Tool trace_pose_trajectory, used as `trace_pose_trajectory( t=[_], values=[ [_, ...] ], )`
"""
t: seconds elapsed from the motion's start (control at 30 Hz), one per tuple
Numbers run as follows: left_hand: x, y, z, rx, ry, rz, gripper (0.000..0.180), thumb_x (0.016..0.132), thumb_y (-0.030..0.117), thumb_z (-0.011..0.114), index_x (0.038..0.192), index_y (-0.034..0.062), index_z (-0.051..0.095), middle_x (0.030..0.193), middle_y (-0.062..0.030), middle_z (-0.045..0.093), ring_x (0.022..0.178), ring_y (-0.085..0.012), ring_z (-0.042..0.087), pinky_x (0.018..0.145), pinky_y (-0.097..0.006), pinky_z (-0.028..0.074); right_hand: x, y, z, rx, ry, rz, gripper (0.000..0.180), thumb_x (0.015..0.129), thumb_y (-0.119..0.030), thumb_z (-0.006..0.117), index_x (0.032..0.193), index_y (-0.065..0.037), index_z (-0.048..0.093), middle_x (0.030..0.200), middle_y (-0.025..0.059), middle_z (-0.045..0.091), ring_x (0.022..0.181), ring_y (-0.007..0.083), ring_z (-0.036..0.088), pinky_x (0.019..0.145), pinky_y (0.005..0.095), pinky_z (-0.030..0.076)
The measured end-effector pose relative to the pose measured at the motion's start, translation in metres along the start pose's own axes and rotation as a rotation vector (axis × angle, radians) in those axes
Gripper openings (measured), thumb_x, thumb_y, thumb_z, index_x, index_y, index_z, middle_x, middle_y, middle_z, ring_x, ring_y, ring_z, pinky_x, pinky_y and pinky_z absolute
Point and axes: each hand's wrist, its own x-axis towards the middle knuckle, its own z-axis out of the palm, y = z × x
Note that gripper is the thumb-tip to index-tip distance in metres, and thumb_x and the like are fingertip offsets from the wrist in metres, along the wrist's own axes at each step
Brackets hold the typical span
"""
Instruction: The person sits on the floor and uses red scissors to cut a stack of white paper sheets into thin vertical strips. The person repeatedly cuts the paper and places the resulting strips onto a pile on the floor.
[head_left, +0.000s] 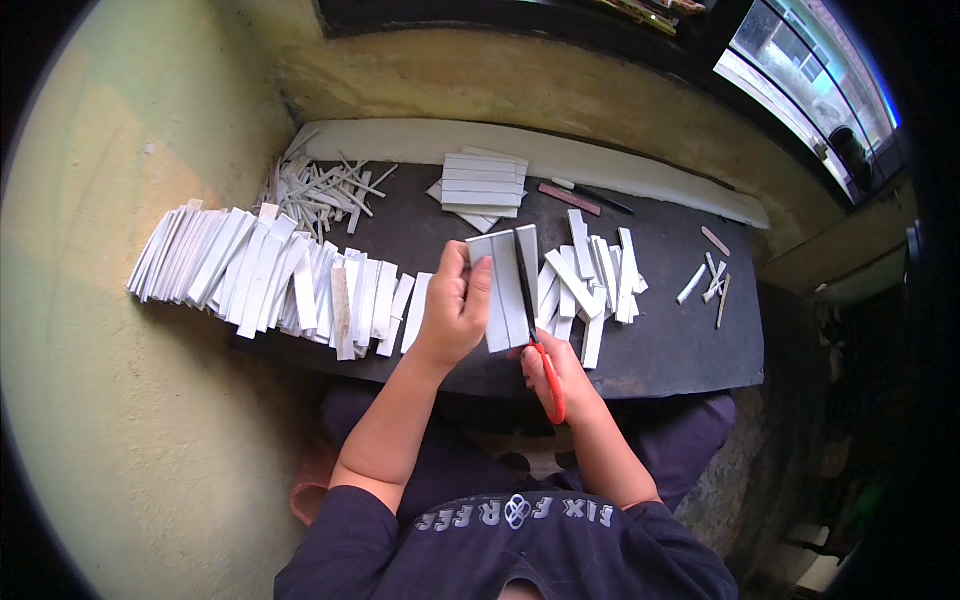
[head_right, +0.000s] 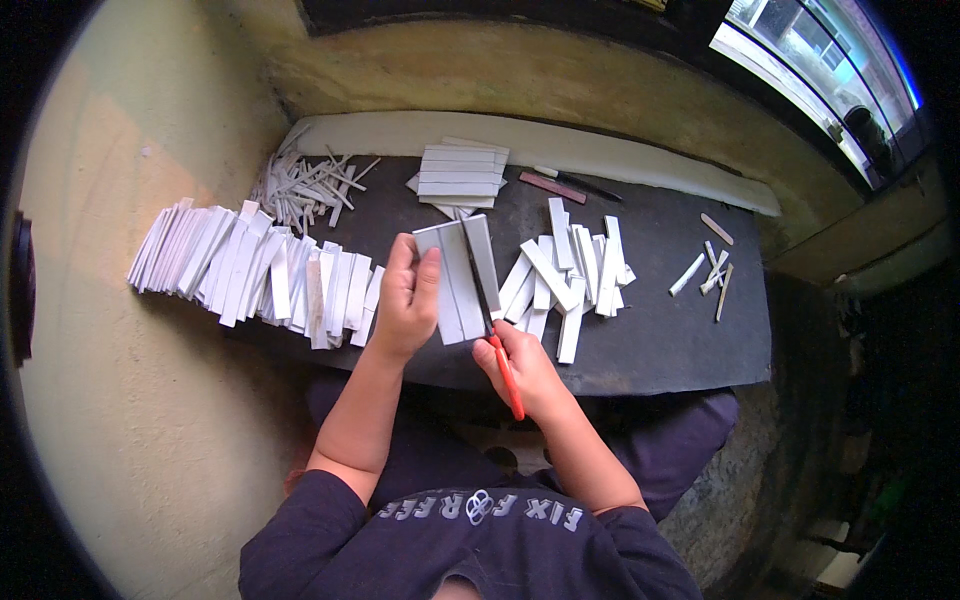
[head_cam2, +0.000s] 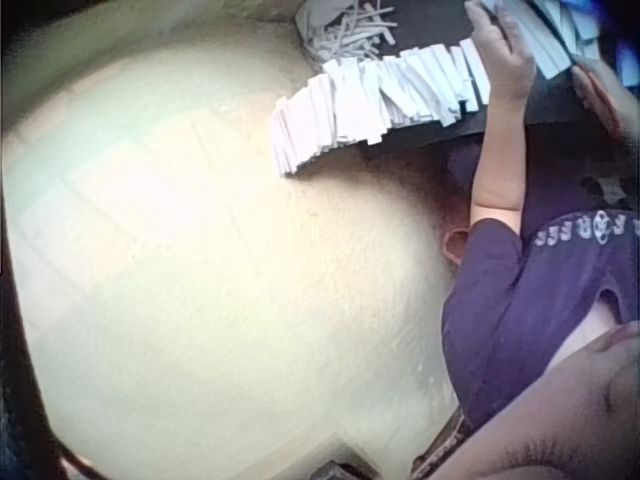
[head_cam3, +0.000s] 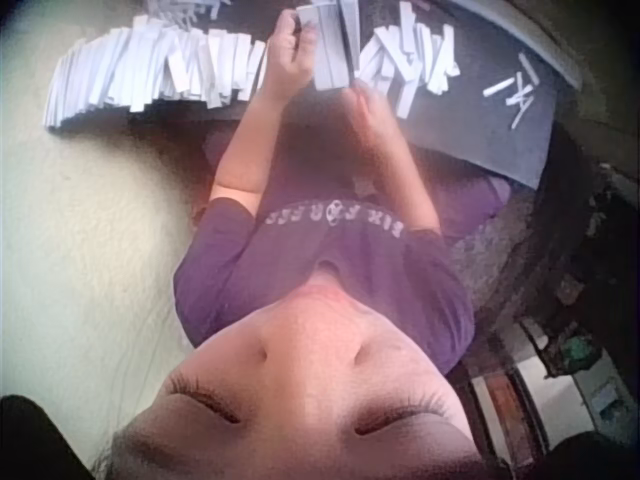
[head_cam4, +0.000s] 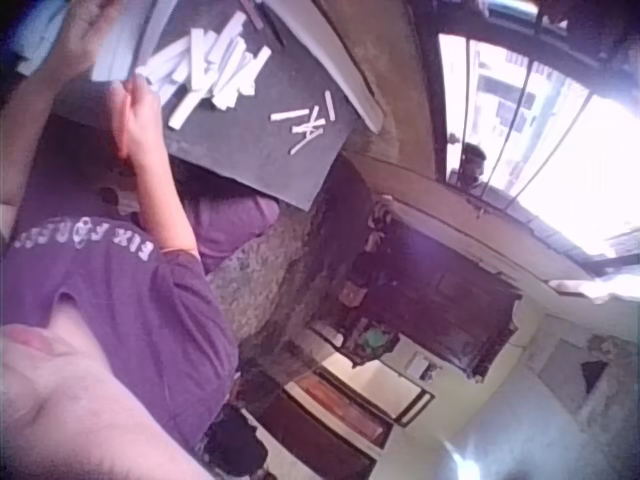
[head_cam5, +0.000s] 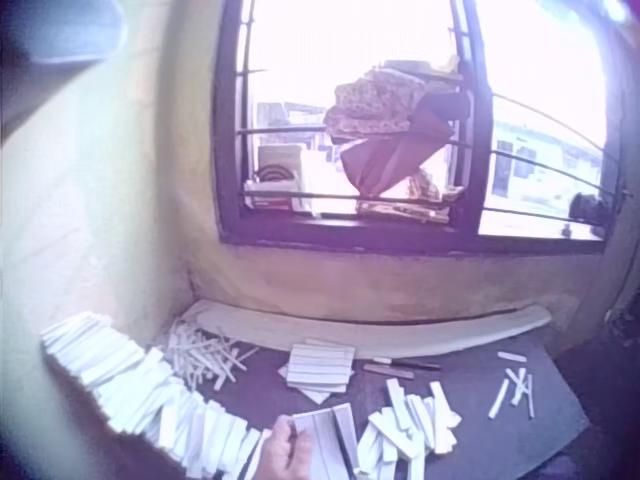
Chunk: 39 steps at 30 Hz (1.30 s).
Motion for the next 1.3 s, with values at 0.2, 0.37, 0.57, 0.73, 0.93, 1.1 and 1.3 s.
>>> trace_pose_trajectory(
  t=[0.2, 0.37, 0.57, 0.73, 0.93, 1.1, 1.3],
  values=[
    [-0.002, -0.007, 0.008, -0.068, -0.078, -0.069, 0.013, 0.093, 0.015, 0.046, 0.091, 0.0022, 0.043, 0.062, 0.0020, 0.047, 0.056, -0.0008, 0.038, 0.048, -0.020, 0.033, -0.003, -0.004, -0.002, 0.055, 0.029, 0.037, 0.035, 0.088, -0.031, 0.053, 0.076, 0.002, 0.050, 0.059, 0.0086, 0.050, 0.055, 0.0158, 0.046, 0.053, 0.0302, 0.040],
    [-0.001, -0.005, 0.004, -0.064, -0.091, -0.104, 0.015, 0.094, 0.016, 0.045, 0.091, 0.0018, 0.043, 0.060, 0.0029, 0.048, 0.054, 0.0002, 0.037, 0.046, -0.019, 0.032, -0.002, -0.007, 0.004, 0.019, 0.096, 0.054, 0.038, 0.086, -0.032, 0.056, 0.073, 0.003, 0.051, 0.055, 0.0084, 0.048, 0.052, 0.0151, 0.044, 0.051, 0.0304, 0.039],
    [-0.001, 0.001, 0.004, -0.044, -0.091, -0.103, 0.015, 0.094, 0.016, 0.045, 0.092, 0.0017, 0.043, 0.061, 0.0032, 0.048, 0.054, 0.0007, 0.037, 0.046, -0.019, 0.031, 0.000, 0.004, 0.009, 0.062, 0.139, 0.010, 0.040, 0.085, -0.032, 0.059, 0.071, 0.004, 0.052, 0.052, 0.0079, 0.047, 0.051, 0.0127, 0.041, 0.049, 0.0299, 0.038],
    [0.001, -0.002, 0.004, -0.054, -0.068, -0.085, 0.015, 0.094, 0.016, 0.046, 0.091, 0.0016, 0.044, 0.061, 0.0034, 0.046, 0.053, 0.0004, 0.036, 0.046, -0.019, 0.031, 0.002, 0.001, 0.010, 0.078, 0.150, 0.019, 0.039, 0.084, -0.031, 0.060, 0.070, 0.004, 0.053, 0.052, 0.0068, 0.046, 0.052, 0.0114, 0.039, 0.049, 0.0296, 0.037],
    [0.004, -0.010, 0.003, -0.004, -0.034, -0.052, 0.016, 0.094, 0.018, 0.045, 0.091, 0.0015, 0.044, 0.059, 0.0033, 0.045, 0.052, 0.0004, 0.035, 0.045, -0.019, 0.030, 0.006, -0.004, 0.011, 0.056, 0.153, 0.059, 0.039, 0.085, -0.030, 0.059, 0.067, 0.004, 0.053, 0.050, 0.0058, 0.044, 0.051, 0.0113, 0.036, 0.047, 0.0293, 0.034],
    [0.004, -0.011, 0.002, -0.034, -0.033, -0.096, 0.018, 0.094, 0.019, 0.046, 0.091, 0.0014, 0.045, 0.058, 0.0033, 0.044, 0.050, -0.0003, 0.035, 0.044, -0.020, 0.030, 0.007, -0.004, 0.012, 0.049, 0.161, 0.039, 0.041, 0.086, -0.032, 0.058, 0.065, 0.003, 0.052, 0.049, 0.0059, 0.042, 0.049, 0.0120, 0.036, 0.045, 0.0298, 0.033],
    [0.005, -0.019, 0.003, 0.016, -0.014, -0.063, 0.017, 0.094, 0.020, 0.046, 0.092, 0.0025, 0.048, 0.058, 0.0044, 0.044, 0.049, 0.0002, 0.034, 0.043, -0.020, 0.030, 0.009, 0.000, 0.013, 0.010, 0.179, 0.033, 0.045, 0.087, -0.036, 0.056, 0.063, 0.002, 0.051, 0.048, 0.0057, 0.041, 0.048, 0.0123, 0.035, 0.045, 0.0303, 0.033]
  ],
)
